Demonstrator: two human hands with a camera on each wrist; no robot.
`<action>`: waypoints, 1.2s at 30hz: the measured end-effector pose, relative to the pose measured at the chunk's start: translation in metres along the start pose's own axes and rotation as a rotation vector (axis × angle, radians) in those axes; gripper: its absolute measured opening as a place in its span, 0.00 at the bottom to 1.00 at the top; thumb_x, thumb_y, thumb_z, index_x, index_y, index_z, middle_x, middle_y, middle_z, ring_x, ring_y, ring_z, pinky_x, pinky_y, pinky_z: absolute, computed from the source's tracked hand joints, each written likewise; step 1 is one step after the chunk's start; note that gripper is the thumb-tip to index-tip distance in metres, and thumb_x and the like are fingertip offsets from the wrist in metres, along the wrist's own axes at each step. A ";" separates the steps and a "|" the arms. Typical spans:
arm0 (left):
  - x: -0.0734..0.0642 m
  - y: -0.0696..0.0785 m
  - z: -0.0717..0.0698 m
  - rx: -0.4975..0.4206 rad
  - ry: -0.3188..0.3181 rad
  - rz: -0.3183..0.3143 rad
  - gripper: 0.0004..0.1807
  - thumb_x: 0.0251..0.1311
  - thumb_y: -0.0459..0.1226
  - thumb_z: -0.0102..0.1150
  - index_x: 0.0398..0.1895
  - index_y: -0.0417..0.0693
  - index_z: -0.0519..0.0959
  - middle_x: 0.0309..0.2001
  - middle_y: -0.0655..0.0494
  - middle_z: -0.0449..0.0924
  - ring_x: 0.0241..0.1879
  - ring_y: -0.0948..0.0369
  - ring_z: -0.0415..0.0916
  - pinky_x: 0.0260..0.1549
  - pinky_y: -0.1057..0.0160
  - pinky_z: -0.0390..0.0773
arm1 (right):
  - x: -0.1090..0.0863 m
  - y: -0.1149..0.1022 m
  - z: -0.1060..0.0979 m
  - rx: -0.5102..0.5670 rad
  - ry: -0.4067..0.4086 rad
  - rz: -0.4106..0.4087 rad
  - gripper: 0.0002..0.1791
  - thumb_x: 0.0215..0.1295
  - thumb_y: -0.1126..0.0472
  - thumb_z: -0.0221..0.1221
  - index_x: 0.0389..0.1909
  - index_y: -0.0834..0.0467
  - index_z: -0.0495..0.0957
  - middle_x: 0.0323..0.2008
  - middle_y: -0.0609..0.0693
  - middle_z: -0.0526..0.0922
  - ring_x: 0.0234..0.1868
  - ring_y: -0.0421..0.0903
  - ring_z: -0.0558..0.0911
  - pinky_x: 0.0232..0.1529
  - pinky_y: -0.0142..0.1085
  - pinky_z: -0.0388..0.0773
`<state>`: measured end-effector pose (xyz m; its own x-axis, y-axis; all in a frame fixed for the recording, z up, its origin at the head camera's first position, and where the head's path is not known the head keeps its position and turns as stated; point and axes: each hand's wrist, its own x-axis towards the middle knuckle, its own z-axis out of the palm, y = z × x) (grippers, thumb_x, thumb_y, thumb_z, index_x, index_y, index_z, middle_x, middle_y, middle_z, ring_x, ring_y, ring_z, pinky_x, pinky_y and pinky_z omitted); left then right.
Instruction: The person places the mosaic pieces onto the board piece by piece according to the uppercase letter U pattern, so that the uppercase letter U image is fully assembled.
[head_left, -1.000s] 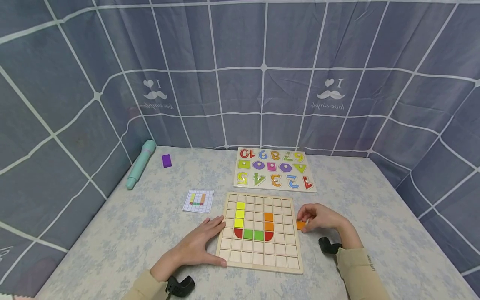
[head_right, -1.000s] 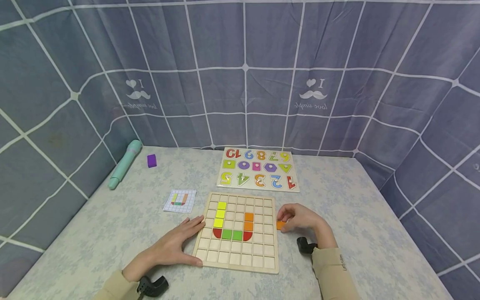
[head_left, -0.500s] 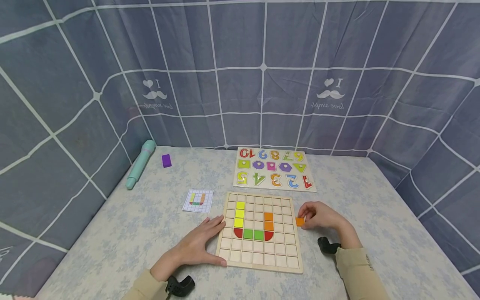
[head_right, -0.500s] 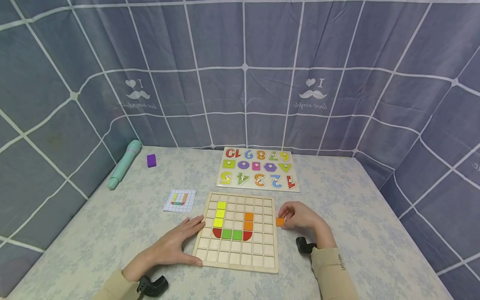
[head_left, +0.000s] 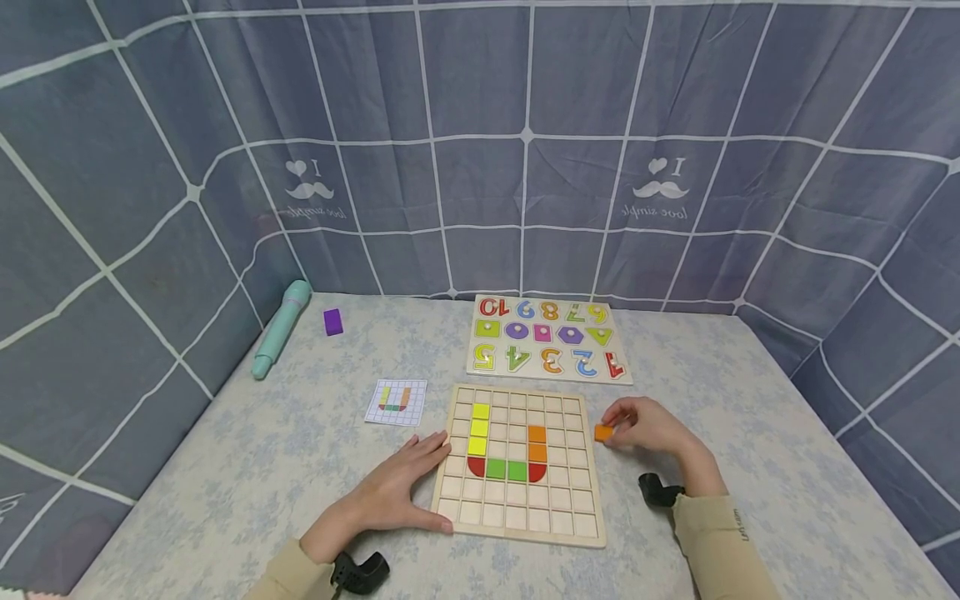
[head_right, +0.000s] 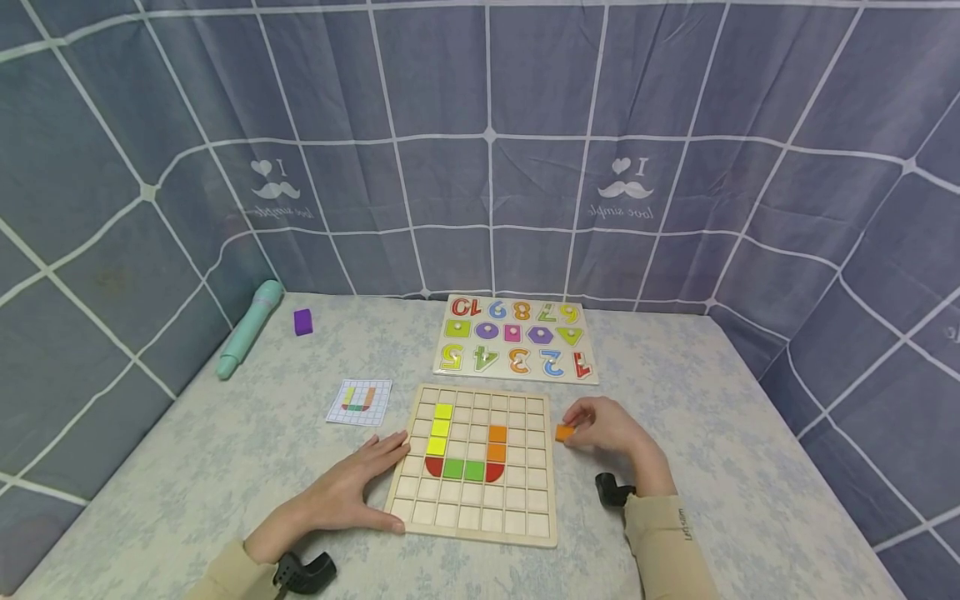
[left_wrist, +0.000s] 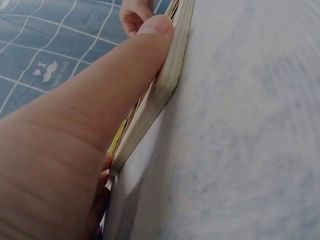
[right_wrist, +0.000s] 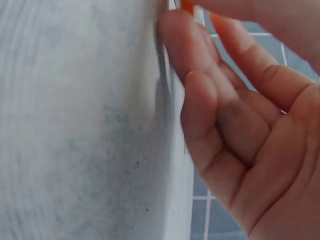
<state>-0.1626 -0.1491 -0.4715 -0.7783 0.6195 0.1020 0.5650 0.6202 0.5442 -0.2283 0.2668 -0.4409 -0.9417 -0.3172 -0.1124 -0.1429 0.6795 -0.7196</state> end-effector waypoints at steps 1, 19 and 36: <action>0.000 0.000 0.000 -0.001 -0.001 -0.003 0.60 0.38 0.69 0.63 0.70 0.41 0.60 0.72 0.52 0.51 0.71 0.59 0.47 0.71 0.59 0.43 | 0.000 -0.001 0.000 -0.004 0.007 -0.004 0.14 0.47 0.62 0.71 0.34 0.61 0.79 0.33 0.49 0.80 0.30 0.44 0.76 0.33 0.35 0.76; -0.001 -0.001 0.001 -0.025 -0.007 -0.005 0.60 0.37 0.68 0.64 0.70 0.42 0.60 0.72 0.52 0.51 0.71 0.59 0.47 0.71 0.59 0.43 | 0.030 -0.038 0.015 0.080 -0.017 -0.151 0.13 0.53 0.61 0.69 0.38 0.61 0.79 0.35 0.50 0.81 0.33 0.45 0.80 0.38 0.37 0.78; 0.000 -0.001 0.001 -0.005 0.000 -0.003 0.60 0.37 0.69 0.64 0.70 0.41 0.61 0.72 0.52 0.52 0.71 0.59 0.47 0.71 0.58 0.44 | 0.057 -0.052 0.032 0.014 -0.128 -0.178 0.10 0.54 0.63 0.67 0.37 0.58 0.80 0.30 0.46 0.80 0.31 0.43 0.76 0.33 0.33 0.77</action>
<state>-0.1631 -0.1493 -0.4727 -0.7801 0.6176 0.1000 0.5610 0.6197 0.5489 -0.2642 0.1922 -0.4321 -0.8556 -0.5132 -0.0679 -0.2986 0.5964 -0.7451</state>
